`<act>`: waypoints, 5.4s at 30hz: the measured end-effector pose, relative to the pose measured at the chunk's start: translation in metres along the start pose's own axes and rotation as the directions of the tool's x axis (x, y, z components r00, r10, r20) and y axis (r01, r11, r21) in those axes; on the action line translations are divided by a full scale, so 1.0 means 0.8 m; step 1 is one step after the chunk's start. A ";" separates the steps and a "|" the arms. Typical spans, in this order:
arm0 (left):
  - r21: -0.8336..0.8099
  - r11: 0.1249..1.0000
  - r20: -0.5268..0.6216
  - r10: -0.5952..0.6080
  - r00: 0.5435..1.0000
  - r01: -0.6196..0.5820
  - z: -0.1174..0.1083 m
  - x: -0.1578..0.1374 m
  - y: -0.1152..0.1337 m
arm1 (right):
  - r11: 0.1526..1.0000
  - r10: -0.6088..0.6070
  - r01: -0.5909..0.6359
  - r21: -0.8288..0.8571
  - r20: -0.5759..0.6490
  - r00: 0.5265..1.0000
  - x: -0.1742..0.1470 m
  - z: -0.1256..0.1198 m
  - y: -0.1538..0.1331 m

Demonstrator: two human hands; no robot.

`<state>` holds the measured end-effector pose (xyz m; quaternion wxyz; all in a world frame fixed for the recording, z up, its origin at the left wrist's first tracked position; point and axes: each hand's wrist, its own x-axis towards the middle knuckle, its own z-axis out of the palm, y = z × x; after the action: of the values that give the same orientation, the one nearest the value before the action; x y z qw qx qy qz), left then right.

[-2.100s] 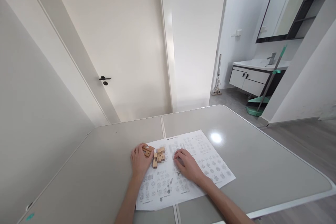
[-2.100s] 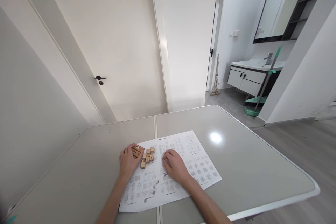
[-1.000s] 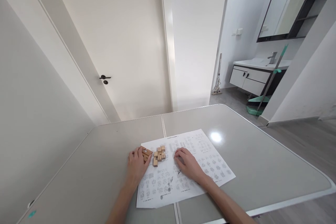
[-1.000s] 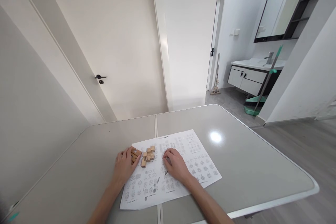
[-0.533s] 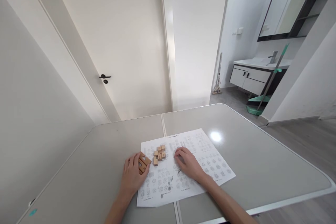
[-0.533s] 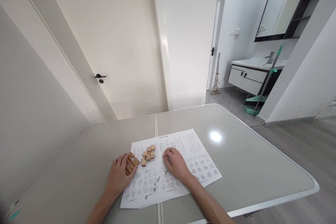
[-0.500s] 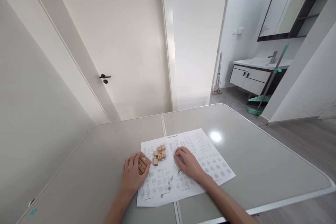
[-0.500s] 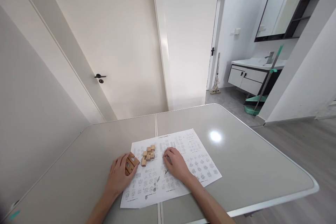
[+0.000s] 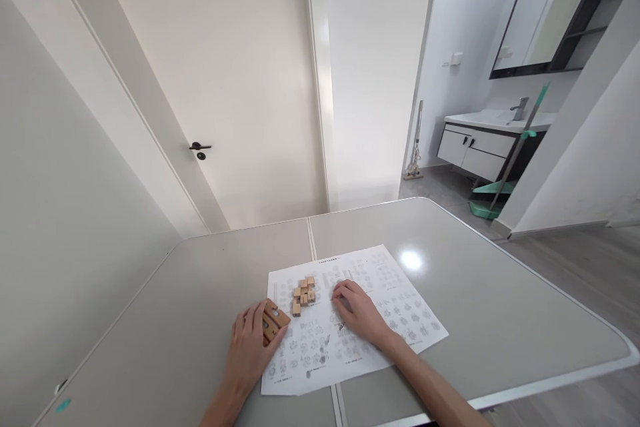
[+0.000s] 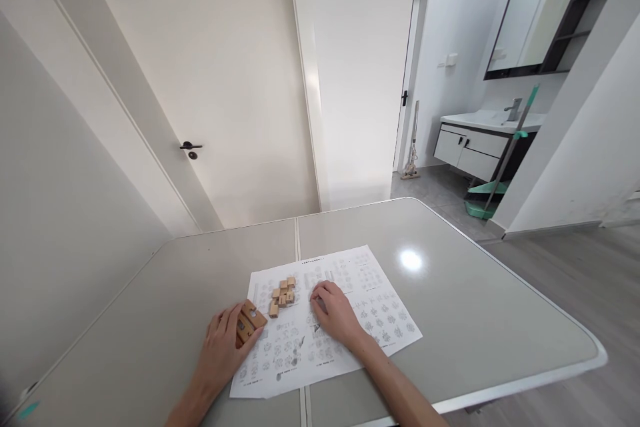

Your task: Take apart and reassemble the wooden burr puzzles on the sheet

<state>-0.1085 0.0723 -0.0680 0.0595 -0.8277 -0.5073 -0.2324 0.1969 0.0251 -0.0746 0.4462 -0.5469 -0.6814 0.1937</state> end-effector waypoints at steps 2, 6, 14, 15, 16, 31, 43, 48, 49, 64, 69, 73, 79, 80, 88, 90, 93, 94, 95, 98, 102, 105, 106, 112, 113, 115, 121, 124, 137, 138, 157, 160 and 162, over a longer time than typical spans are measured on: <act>0.013 0.999 -0.034 0.040 0.999 -0.039 -0.002 -0.011 0.001 | 1.000 0.001 -0.001 0.002 -0.004 1.000 0.000 0.000 0.000; 0.025 0.993 -0.056 0.118 0.991 -0.117 -0.012 -0.027 0.017 | 1.000 0.004 -0.004 0.011 -0.002 1.000 0.001 -0.001 0.000; -0.084 0.978 0.017 0.191 0.981 -0.189 -0.018 -0.052 0.056 | 0.998 0.025 -0.025 0.057 -0.007 1.000 0.002 -0.001 0.002; -0.098 0.977 0.029 0.193 0.981 -0.189 -0.019 -0.053 0.058 | 0.997 0.031 -0.031 0.068 -0.007 0.999 0.003 0.000 0.004; -0.113 0.975 0.042 0.199 0.979 -0.194 -0.020 -0.053 0.060 | 0.996 0.038 -0.037 0.080 -0.007 0.999 0.003 0.000 0.005; -0.387 0.865 0.204 0.419 0.885 -0.321 0.003 -0.004 0.151 | 0.922 0.215 -0.226 0.315 0.072 0.974 0.018 -0.024 0.010; -0.476 0.815 0.196 0.466 0.863 -0.331 0.033 0.067 0.178 | 0.850 0.273 -0.290 0.440 0.103 0.957 0.011 -0.042 0.008; -0.467 0.799 0.143 0.490 0.860 -0.378 0.021 0.061 0.155 | 0.937 0.183 -0.176 0.303 0.005 0.983 -0.017 -0.050 0.003; -0.457 0.800 0.131 0.493 0.860 -0.389 0.019 0.060 0.151 | 0.964 0.151 -0.143 0.225 -0.020 0.988 -0.025 -0.051 0.002; -0.441 0.846 0.144 0.397 0.906 -0.300 0.023 0.055 0.130 | 0.908 0.255 -0.258 -0.331 -0.052 0.966 -0.078 -0.035 0.007; -0.442 0.844 0.141 0.398 0.906 -0.302 0.023 0.054 0.130 | 0.914 0.216 -0.239 -0.329 -0.105 0.971 -0.077 -0.035 0.001; -0.459 0.839 0.152 0.398 0.904 -0.292 0.021 0.054 0.131 | 0.938 0.142 -0.177 -0.297 -0.134 0.981 -0.076 -0.026 -0.015; -0.497 0.821 0.131 0.392 0.910 -0.282 0.022 0.055 0.130 | 0.907 0.213 -0.217 -0.362 -0.051 0.976 -0.064 -0.008 -0.036; -0.502 0.818 0.127 0.391 0.912 -0.281 0.022 0.055 0.129 | 0.888 0.233 -0.232 -0.396 -0.046 0.971 -0.061 -0.006 -0.038; -0.538 0.820 0.073 0.276 0.958 -0.195 0.025 0.052 0.125 | 0.769 0.352 -0.277 -0.576 0.019 0.936 -0.037 -0.007 -0.048; -0.580 0.802 0.082 0.233 0.969 -0.144 0.024 0.051 0.127 | 0.759 0.381 -0.291 -0.583 0.036 0.924 -0.032 -0.010 -0.052; -0.681 0.731 0.106 0.146 0.984 -0.035 0.023 0.051 0.133 | 0.739 0.434 -0.318 -0.594 0.058 0.899 -0.024 -0.014 -0.056; -0.724 0.690 0.114 0.112 0.987 0.005 0.023 0.052 0.136 | 0.732 0.449 -0.326 -0.599 0.064 0.891 -0.021 -0.015 -0.057; -0.770 0.637 0.125 0.078 0.989 0.047 0.023 0.053 0.138 | 0.727 0.459 -0.331 -0.602 0.068 0.886 -0.019 -0.015 -0.057; -0.896 0.412 0.166 -0.033 0.986 0.164 0.025 0.059 0.142 | 0.728 0.464 -0.334 -0.599 0.071 0.883 -0.015 -0.015 -0.054; -0.960 0.008 0.279 -0.058 0.959 0.280 0.020 0.070 0.142 | 0.755 0.448 -0.328 -0.568 0.081 0.890 -0.015 -0.014 -0.048; -0.878 -0.252 0.405 0.063 0.912 0.407 0.013 0.074 0.140 | 0.789 0.422 -0.317 -0.526 0.090 0.902 -0.020 -0.018 -0.045; -0.842 -0.293 0.443 0.105 0.890 0.454 0.011 0.074 0.140 | 0.804 0.409 -0.312 -0.506 0.089 0.908 -0.022 -0.021 -0.045; -0.738 -0.166 0.630 0.175 0.756 0.654 0.011 0.069 0.147 | 0.951 0.308 -0.309 -0.023 -0.014 0.951 -0.034 -0.027 -0.037; -0.733 -0.131 0.644 0.181 0.743 0.667 0.011 0.068 0.149 | 0.951 0.305 -0.303 0.061 -0.021 0.952 -0.035 -0.025 -0.035; -0.724 -0.087 0.653 0.231 0.721 0.684 0.010 0.066 0.152 | 0.930 0.313 -0.302 0.210 -0.022 0.949 -0.037 -0.019 -0.032; -0.716 -0.049 0.634 0.372 0.678 0.696 0.002 0.062 0.152 | 0.869 0.325 -0.272 0.413 -0.061 0.944 -0.038 0.000 -0.029; -0.746 -0.013 0.615 0.367 0.697 0.665 0.004 0.062 0.151 | 0.893 0.312 -0.250 0.374 -0.115 0.943 -0.039 0.003 -0.030; -0.759 0.060 0.622 0.360 0.695 0.649 0.007 0.062 0.151 | 0.940 0.241 -0.171 0.296 -0.219 0.946 -0.048 0.004 -0.029; -0.766 0.059 0.613 0.365 0.701 0.640 0.006 0.062 0.151 | 0.945 0.230 -0.161 0.284 -0.228 0.946 -0.048 0.003 -0.029; -0.867 0.189 0.495 0.227 0.839 0.460 0.015 0.060 0.155 | 0.982 0.143 -0.120 0.147 -0.156 0.977 -0.053 -0.004 -0.046; -0.864 0.175 0.503 0.242 0.830 0.473 0.012 0.060 0.156 | 0.987 0.142 -0.123 0.106 -0.195 0.970 -0.052 -0.004 -0.046; -0.863 0.168 0.504 0.242 0.829 0.476 0.011 0.060 0.156 | 0.988 0.140 -0.124 0.092 -0.206 0.968 -0.051 -0.004 -0.046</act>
<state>0.0207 0.0547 -0.0376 -0.6488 -0.6497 -0.2968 -0.2624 0.1786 -0.0255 -0.0612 0.5237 -0.5907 -0.5837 0.1901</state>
